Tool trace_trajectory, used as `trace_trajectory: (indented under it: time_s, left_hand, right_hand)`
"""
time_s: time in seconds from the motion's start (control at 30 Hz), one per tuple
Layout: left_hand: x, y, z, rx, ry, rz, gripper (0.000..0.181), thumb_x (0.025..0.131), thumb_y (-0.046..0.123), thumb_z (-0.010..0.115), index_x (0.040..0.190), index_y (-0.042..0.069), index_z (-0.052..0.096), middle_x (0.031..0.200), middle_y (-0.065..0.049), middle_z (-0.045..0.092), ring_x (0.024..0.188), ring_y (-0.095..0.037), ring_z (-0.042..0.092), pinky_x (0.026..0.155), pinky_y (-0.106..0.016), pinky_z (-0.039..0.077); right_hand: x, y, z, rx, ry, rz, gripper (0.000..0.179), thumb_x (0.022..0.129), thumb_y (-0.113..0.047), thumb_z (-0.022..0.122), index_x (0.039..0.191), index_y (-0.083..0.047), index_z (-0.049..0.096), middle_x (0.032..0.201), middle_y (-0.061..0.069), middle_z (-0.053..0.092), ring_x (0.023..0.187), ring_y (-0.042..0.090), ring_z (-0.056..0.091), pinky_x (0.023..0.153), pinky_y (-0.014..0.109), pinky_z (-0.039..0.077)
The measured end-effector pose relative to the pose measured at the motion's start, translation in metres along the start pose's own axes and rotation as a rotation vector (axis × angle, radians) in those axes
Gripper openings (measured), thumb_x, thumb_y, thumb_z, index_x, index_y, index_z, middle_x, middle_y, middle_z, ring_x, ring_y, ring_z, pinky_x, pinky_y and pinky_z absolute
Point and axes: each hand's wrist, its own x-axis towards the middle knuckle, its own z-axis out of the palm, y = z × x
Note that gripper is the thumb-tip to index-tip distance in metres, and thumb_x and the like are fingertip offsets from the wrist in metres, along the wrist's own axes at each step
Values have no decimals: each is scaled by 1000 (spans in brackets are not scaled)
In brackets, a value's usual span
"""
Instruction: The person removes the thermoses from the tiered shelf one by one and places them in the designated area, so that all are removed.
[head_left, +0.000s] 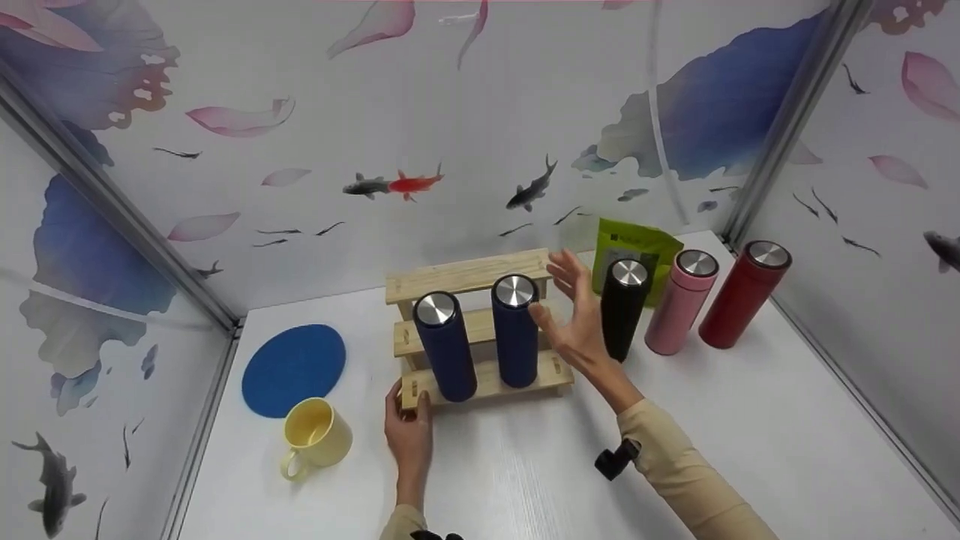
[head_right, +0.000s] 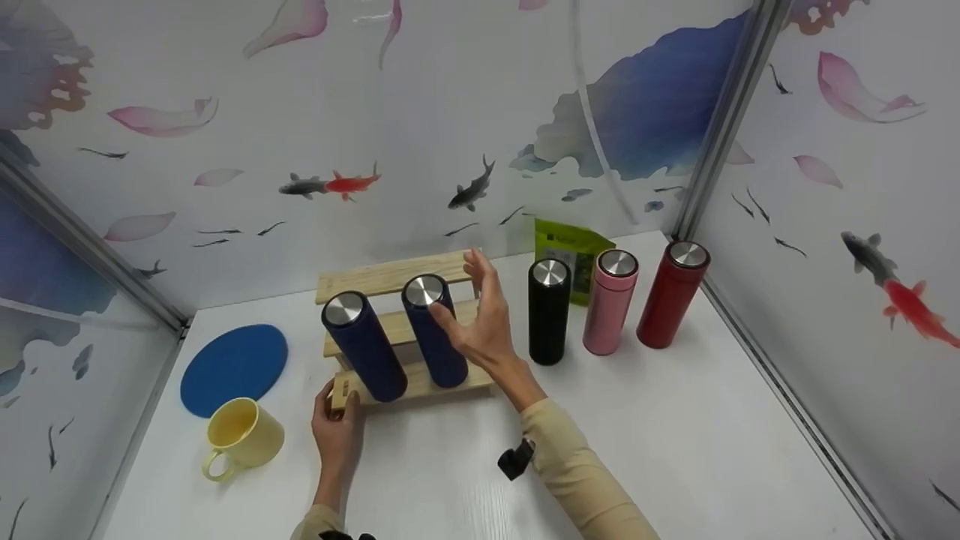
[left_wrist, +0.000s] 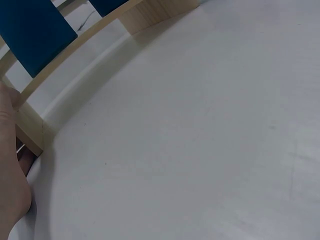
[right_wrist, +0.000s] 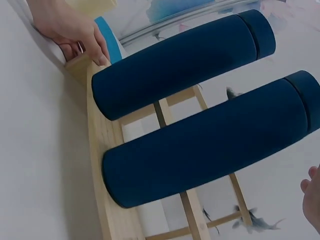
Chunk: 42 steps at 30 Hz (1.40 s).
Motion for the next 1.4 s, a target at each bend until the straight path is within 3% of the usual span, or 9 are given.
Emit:
trace_trajectory:
  time_s: [0.17,0.33,0.47,0.67,0.97,1.2,1.4]
  left_hand:
    - [-3,-1,1,0,-11,-8,51,98,22,68,146,18,50,118,-12,63,92,-20,57,72,-24,50]
    - [0,-2,2,-15,-3,10,49,98,19,68,144,17,52,114,-11,64,89,-18,57,72,-23,49]
    - [3,-4,3,-14,24,35,47,97,15,69,142,15,54,110,-11,64,84,-17,56,71,-23,48]
    - [4,-4,2,10,21,15,49,97,16,69,143,17,53,112,-11,64,87,-17,57,72,-24,49]
    - [3,-4,0,9,6,1,50,98,18,67,146,19,51,118,-11,64,90,-19,57,73,-24,49]
    - [5,-2,1,19,5,2,50,98,18,68,145,20,51,118,-11,64,90,-19,57,74,-25,50]
    - [3,-4,0,12,26,29,49,97,16,69,143,16,53,116,-12,65,87,-17,56,73,-23,48]
  right_hand:
    - [-6,-18,13,39,-103,116,84,84,-6,72,152,11,26,143,32,49,127,47,53,105,61,42]
    - [-8,-20,19,36,-150,196,87,82,-4,74,155,6,27,138,25,57,120,35,61,102,51,48]
    - [-6,-12,23,47,-162,203,81,83,-3,78,151,7,35,137,24,57,119,32,62,100,43,50]
    - [-7,16,25,108,-151,248,74,82,-2,82,148,-2,46,137,16,59,117,24,62,97,27,50]
    - [-10,18,16,161,-177,271,69,85,-9,82,146,-13,51,135,7,60,116,21,62,94,28,51]
    - [-8,10,-1,139,-159,286,69,83,-7,83,145,-12,53,134,10,62,113,23,63,91,27,52]
    - [-12,16,-16,88,-118,289,71,82,-2,82,146,-8,53,133,12,63,110,16,64,88,22,52]
